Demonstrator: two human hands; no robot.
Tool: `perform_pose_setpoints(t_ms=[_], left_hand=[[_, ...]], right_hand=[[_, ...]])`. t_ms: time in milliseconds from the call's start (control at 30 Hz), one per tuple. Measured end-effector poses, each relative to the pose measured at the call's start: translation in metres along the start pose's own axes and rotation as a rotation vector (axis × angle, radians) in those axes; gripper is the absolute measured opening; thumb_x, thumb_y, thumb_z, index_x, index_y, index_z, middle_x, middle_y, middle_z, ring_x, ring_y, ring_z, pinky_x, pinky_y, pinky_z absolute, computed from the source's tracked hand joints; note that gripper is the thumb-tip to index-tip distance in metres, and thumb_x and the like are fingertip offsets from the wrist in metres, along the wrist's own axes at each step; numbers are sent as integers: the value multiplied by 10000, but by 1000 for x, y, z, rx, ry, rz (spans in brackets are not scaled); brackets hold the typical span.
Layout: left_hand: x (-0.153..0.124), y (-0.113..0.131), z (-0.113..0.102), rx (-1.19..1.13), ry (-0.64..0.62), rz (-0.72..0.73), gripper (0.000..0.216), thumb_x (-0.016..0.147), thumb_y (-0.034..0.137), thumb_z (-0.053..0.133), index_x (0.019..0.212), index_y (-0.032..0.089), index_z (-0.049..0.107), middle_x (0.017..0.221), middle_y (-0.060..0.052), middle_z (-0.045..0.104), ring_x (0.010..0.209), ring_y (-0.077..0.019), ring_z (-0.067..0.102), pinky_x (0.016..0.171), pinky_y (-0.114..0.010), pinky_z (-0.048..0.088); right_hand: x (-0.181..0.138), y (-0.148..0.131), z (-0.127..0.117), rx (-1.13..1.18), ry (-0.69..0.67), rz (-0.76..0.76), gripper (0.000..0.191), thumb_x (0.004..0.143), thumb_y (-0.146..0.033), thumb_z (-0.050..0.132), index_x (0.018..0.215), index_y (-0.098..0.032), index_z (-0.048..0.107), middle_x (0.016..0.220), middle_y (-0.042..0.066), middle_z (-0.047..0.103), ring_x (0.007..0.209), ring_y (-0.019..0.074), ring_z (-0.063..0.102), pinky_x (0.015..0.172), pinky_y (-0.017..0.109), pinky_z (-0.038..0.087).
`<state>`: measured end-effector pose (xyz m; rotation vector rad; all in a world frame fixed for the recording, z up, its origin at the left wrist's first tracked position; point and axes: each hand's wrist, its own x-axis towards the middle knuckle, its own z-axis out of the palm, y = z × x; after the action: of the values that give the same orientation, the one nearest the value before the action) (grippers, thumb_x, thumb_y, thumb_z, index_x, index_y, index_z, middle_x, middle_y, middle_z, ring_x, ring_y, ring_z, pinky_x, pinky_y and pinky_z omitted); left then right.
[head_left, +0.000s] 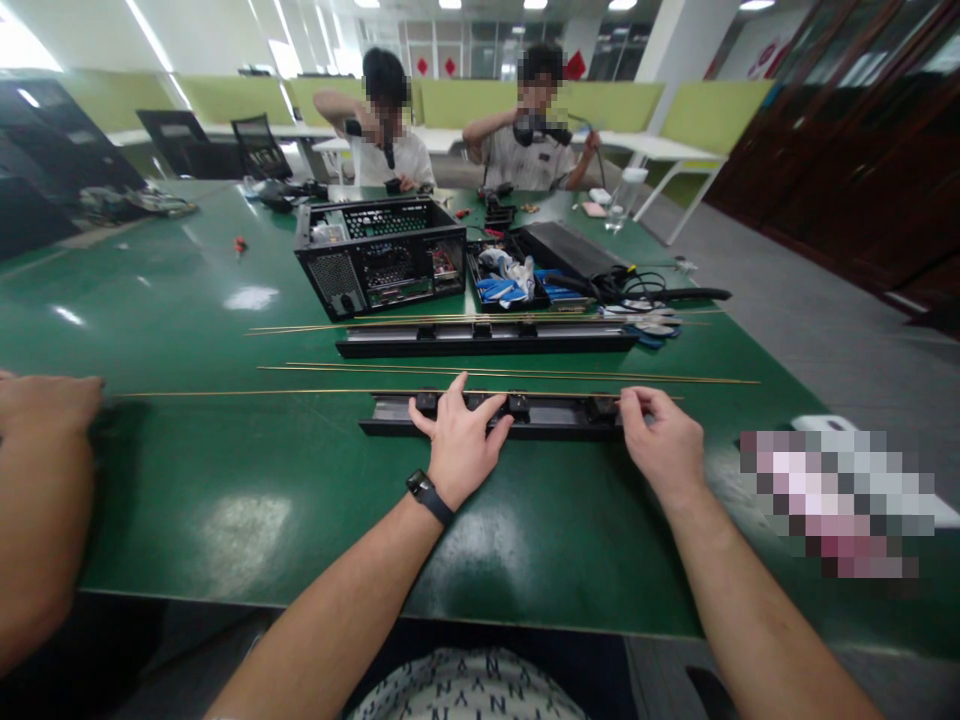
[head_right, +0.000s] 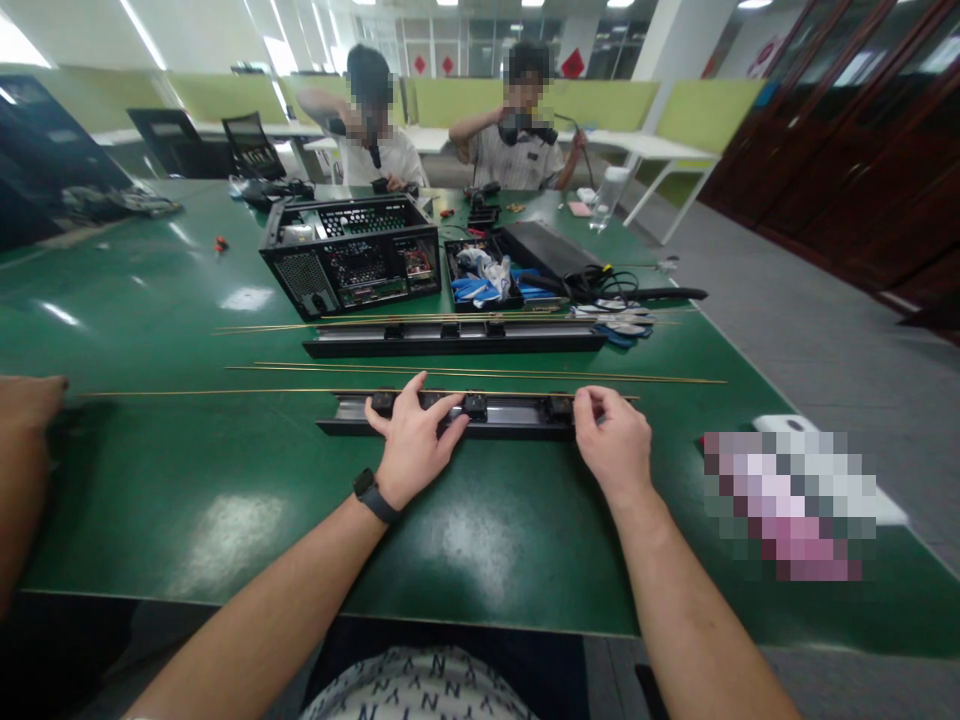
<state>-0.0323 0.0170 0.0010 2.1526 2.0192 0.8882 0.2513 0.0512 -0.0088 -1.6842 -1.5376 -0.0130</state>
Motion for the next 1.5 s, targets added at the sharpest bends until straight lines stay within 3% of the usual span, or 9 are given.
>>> perform_pose_setpoints(t_ms=[1033, 1500], left_hand=[[0, 0, 0, -3, 1, 2, 291, 1039, 467, 658, 1294, 422, 790, 1695, -162, 461, 1502, -379, 512, 1219, -868, 93], [-1, -1, 1, -18, 27, 21, 278, 1035, 458, 684, 1292, 421, 785, 1683, -174, 483, 1512, -362, 516, 1218, -868, 100]], right_hand=[[0, -1, 1, -4, -14, -23, 387, 1000, -554, 565, 1033, -242, 792, 952, 92, 817, 901, 284, 769, 886, 406, 563], [2, 2, 0, 5, -14, 52, 448, 995, -597, 543, 1049, -227, 790, 957, 98, 822, 933, 304, 773, 874, 416, 543]])
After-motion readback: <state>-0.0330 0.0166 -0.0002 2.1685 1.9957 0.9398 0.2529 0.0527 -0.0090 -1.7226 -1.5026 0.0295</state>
